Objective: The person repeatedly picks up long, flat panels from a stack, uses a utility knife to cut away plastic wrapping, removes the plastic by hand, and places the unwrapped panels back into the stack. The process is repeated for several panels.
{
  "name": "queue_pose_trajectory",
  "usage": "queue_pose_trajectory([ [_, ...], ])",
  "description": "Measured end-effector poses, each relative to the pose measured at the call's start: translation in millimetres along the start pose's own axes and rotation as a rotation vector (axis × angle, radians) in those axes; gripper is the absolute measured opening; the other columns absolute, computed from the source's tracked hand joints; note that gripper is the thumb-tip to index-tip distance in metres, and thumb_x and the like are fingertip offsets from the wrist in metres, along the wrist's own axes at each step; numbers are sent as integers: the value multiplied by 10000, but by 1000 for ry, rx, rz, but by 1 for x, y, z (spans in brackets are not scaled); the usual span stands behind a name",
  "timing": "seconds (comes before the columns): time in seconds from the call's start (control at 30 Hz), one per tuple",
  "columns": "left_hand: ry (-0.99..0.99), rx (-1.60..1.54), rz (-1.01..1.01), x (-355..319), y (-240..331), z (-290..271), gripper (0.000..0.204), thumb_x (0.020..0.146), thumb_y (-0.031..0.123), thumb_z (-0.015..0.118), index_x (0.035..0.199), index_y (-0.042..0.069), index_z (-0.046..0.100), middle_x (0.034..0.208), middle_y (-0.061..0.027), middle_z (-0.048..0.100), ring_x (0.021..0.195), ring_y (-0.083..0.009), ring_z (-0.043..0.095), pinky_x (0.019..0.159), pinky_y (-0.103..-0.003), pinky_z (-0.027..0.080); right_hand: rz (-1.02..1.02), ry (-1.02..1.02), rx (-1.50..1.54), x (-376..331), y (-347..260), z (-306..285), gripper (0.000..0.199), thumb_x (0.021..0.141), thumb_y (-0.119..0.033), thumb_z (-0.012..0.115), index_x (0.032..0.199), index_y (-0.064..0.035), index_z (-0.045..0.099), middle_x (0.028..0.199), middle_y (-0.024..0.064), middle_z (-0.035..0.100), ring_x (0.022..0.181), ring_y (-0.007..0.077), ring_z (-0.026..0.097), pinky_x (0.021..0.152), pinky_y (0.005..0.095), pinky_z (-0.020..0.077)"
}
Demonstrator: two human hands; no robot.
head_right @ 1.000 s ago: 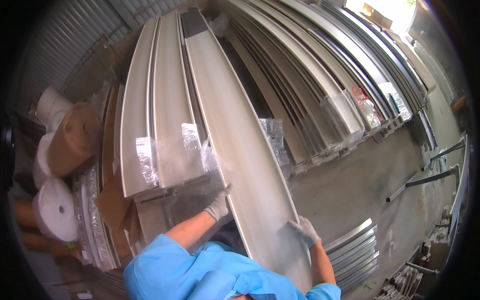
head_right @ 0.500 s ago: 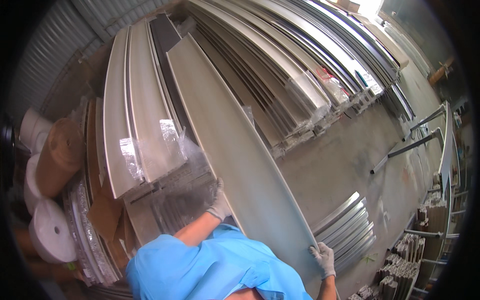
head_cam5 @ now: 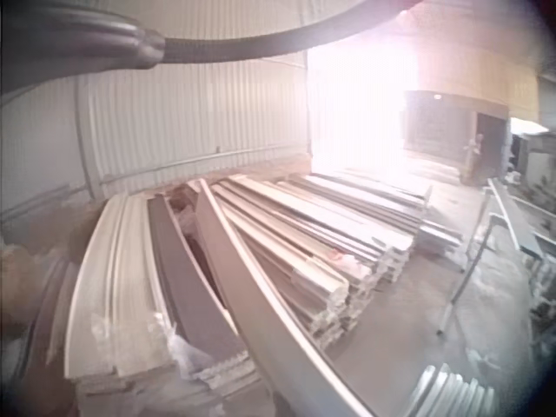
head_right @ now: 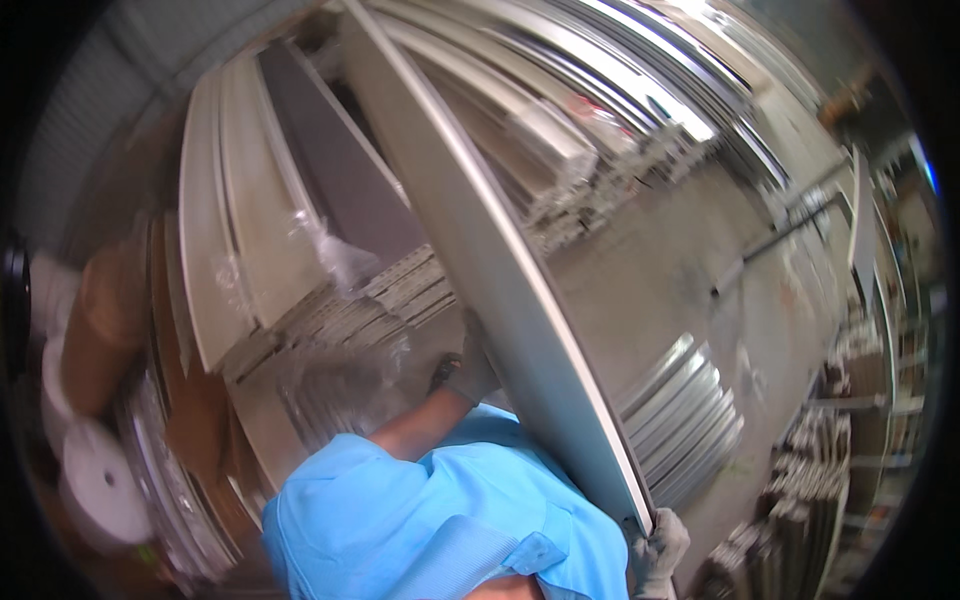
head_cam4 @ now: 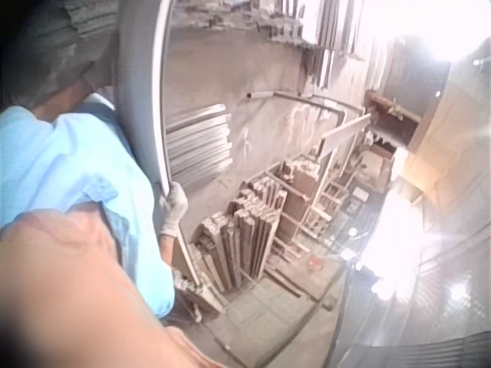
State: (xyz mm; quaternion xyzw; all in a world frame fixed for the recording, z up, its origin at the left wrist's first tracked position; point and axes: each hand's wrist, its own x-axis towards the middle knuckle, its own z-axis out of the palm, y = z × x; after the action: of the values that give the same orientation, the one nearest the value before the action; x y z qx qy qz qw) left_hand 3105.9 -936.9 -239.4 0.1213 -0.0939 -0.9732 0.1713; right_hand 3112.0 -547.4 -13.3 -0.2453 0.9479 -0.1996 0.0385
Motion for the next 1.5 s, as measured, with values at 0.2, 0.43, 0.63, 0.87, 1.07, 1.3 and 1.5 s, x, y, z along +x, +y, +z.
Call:
queue_pose_trajectory([
  [0.2,-507,-20,-201,46,-30,-34,549,1009,498,429,1333,59,495,1248,-142,575,1156,-301,537,1072,-496,382,-59,-263,23,-40,16,-23,282,734,-249,759,843,-41,603,742,128,613,702,297,635,651,402,498],
  [0.43,-506,-175,-514,81,-41,16,320,1037,307,473,1176,48,598,1068,-87,631,1014,-213,605,1067,-427,406,440,-803,805,121,60,130,725,1003,-626,342,1378,-43,556,1354,178,597,1271,336,546,1033,429,442],
  [0.63,-414,-498,-782,131,-38,20,371,973,321,596,1236,61,592,1069,-95,627,1113,-215,521,1021,-435,426,457,-673,791,165,0,193,898,951,-758,333,1296,22,614,1222,171,646,1174,248,576,992,370,460],
  [0.87,-571,-339,-852,190,-62,37,432,1013,364,539,1320,61,534,1110,-88,594,1229,-250,476,1058,-385,462,620,-521,1120,200,26,187,804,955,-711,433,1186,20,676,1048,90,696,1001,160,617,891,301,491],
  [1.07,-590,-317,-927,235,-140,81,446,987,322,600,1309,19,543,1187,-146,611,1229,-304,492,1062,-422,474,685,-369,1137,222,81,154,799,939,-725,442,1172,-8,707,1045,114,723,960,182,674,861,324,532],
  [1.3,-384,-156,-932,279,-229,161,441,981,346,601,1297,42,555,1192,-112,613,1179,-252,540,990,-379,512,701,-229,1061,258,178,85,808,932,-734,444,1149,-6,721,998,115,731,925,177,677,832,321,533],
  [1.5,-414,432,-367,345,-246,222,313,1006,286,550,1191,35,580,1130,-112,631,1023,-254,616,888,-353,542,720,46,826,292,282,27,809,902,-765,464,1141,-37,725,1015,130,739,976,242,687,865,356,516],
])
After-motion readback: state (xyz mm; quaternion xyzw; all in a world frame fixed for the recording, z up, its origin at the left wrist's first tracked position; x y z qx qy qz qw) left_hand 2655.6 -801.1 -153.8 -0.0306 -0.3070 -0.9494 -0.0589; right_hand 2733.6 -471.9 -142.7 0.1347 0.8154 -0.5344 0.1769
